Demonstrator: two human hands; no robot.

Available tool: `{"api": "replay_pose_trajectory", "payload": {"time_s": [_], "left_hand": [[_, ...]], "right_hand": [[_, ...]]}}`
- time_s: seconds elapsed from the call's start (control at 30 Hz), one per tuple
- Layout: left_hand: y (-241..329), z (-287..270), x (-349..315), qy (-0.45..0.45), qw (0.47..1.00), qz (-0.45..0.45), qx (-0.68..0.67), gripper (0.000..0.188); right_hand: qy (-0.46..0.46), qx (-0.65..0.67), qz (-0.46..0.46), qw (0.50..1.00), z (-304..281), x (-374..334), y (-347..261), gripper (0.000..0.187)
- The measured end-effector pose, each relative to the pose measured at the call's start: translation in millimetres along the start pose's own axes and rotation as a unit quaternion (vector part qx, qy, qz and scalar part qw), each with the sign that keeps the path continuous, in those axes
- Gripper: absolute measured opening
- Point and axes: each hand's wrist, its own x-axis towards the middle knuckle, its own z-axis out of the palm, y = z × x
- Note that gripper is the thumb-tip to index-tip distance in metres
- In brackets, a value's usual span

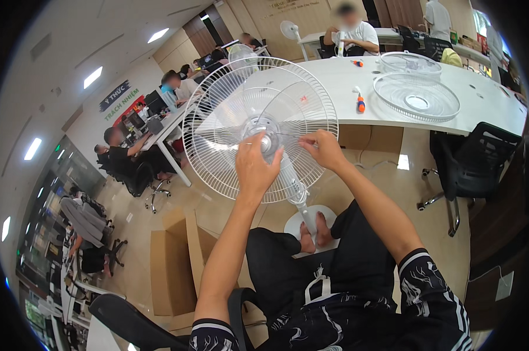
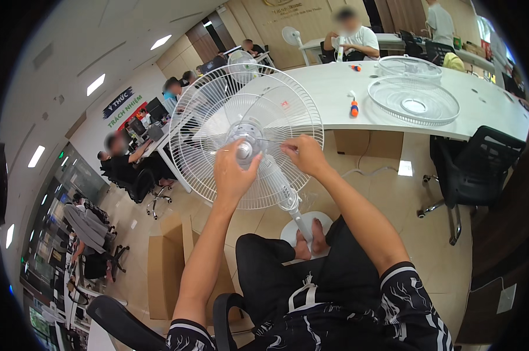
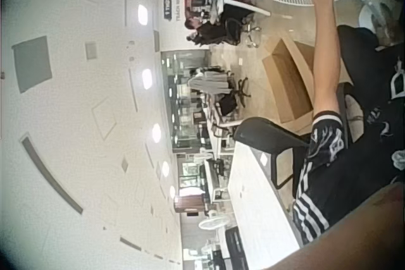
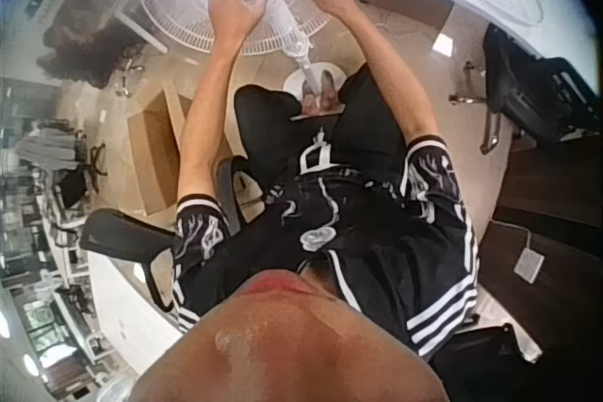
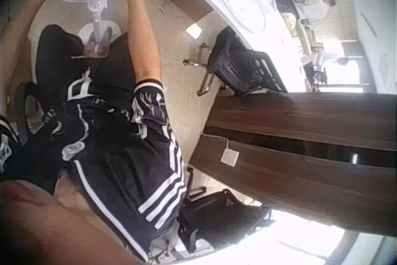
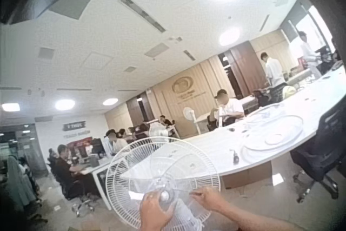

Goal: Disassemble a standing electric fan by removing the front grille, fan blade, and rear grille.

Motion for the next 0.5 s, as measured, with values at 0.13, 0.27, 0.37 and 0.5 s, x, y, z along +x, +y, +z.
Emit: {"api": "replay_pose_trajectory", "payload": {"time_s": [0.13,0.27,0.37,0.5], "left_hand": [[-4,-2,1,-0.149,0.977,0.044,-0.147,0.039],[5,2,-7,-0.015,0.994,-0.104,-0.016,0.035],[6,3,-8,-0.063,0.996,-0.065,0.007,0.033],[3,3,-3,-0.051,0.989,0.026,-0.139,0.029]], "right_hand": [[-0.003,0.005,-0.003,1.0,2,2,-1,0.015],[0.001,0.018,0.014,1.0,1,0,-2,0.015],[0.009,0.044,0.02,0.999,6,1,3,0.014],[0.003,0.04,0.014,0.999,4,4,5,0.014]]}}
